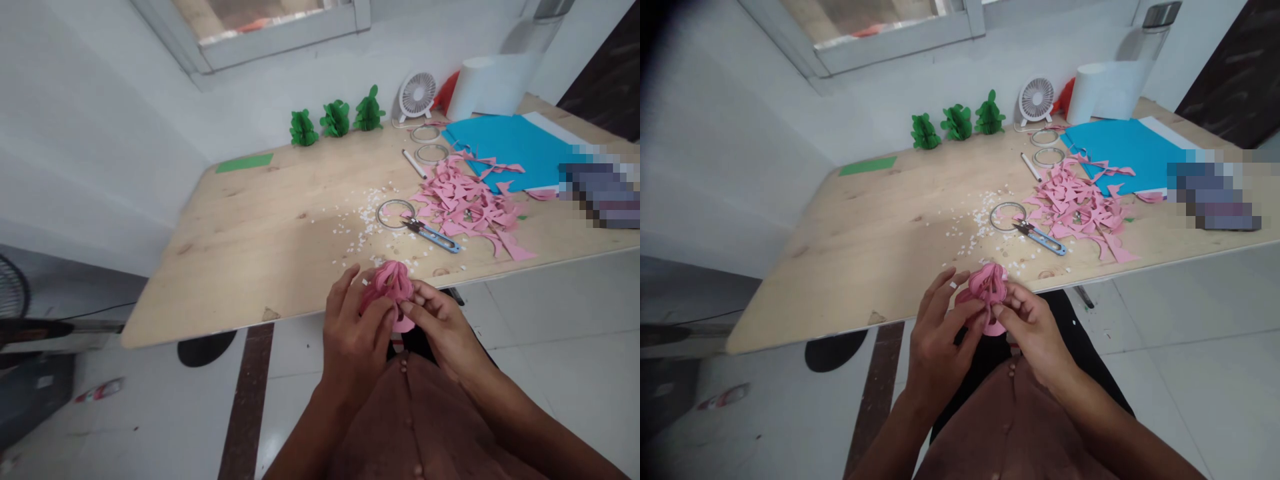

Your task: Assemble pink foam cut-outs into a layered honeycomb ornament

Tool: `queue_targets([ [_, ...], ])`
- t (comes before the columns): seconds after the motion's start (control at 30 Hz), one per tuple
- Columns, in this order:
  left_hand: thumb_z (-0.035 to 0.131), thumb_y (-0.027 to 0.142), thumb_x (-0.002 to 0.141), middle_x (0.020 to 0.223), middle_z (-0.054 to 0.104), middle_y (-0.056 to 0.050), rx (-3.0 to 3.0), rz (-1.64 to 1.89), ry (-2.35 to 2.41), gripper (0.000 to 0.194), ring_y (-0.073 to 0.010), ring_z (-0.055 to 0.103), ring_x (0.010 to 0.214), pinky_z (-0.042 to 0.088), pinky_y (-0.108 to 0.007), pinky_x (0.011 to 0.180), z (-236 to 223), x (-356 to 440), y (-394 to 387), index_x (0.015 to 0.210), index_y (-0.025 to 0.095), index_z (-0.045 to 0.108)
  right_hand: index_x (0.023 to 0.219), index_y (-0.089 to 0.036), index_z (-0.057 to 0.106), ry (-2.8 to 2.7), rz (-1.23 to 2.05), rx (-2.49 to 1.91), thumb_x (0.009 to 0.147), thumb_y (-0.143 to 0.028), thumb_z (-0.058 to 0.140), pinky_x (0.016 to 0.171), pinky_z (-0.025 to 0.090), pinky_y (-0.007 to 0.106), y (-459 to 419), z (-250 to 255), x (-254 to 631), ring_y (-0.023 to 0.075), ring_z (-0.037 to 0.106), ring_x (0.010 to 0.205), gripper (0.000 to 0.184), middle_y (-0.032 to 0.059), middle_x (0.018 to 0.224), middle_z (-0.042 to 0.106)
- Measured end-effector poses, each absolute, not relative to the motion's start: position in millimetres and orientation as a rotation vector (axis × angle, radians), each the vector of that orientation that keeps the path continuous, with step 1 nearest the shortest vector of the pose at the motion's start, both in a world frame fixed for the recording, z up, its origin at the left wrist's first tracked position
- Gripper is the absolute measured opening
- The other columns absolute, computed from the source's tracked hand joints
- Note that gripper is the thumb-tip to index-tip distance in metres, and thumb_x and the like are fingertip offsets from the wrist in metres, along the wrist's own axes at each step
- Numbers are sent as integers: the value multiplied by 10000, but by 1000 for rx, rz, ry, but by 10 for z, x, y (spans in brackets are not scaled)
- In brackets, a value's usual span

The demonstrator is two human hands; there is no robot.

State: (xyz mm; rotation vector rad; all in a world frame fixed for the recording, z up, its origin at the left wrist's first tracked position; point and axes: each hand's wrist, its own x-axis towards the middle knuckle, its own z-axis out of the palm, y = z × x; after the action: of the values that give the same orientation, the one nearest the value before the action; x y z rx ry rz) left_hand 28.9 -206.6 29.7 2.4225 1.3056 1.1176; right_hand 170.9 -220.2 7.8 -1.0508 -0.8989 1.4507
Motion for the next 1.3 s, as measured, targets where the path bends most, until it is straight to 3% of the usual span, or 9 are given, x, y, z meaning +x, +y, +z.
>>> queue_targets([
  [0.37,567,143,826,1223,584,-108,2515,1055,1322,110,-295,440,1256,417,-516,1014,338,291,-2075,904,191,628,1143,-280,625,-991,1439,-1104,814,-358,635,751,508,300,-2217,127,1721,182,634,800,339,28,916,703],
  [0.9,532,117,832,1248,568,-111,2514,965,1327,171,-294,436,1260,411,-521,1022,407,251,-2115,967,190,608,1143,-281,636,-927,1479,-1022,841,-256,618,799,488,278,-2256,142,1733,166,643,881,304,23,1045,704],
  [1.07,609,189,803,1216,580,-136,2527,949,1386,101,-324,439,1257,414,-530,1017,404,244,-2139,902,176,616,1180,-297,617,-928,1486,-1025,860,-249,598,775,493,270,-2263,117,1735,154,641,831,324,15,1047,705],
  [1.3,572,91,803,1148,607,-143,2495,1032,1438,79,-322,471,1232,439,-519,995,371,223,-2107,806,149,625,1168,-283,620,-950,1468,-1067,868,-234,588,824,470,266,-2264,88,1735,152,635,876,306,13,1072,700],
])
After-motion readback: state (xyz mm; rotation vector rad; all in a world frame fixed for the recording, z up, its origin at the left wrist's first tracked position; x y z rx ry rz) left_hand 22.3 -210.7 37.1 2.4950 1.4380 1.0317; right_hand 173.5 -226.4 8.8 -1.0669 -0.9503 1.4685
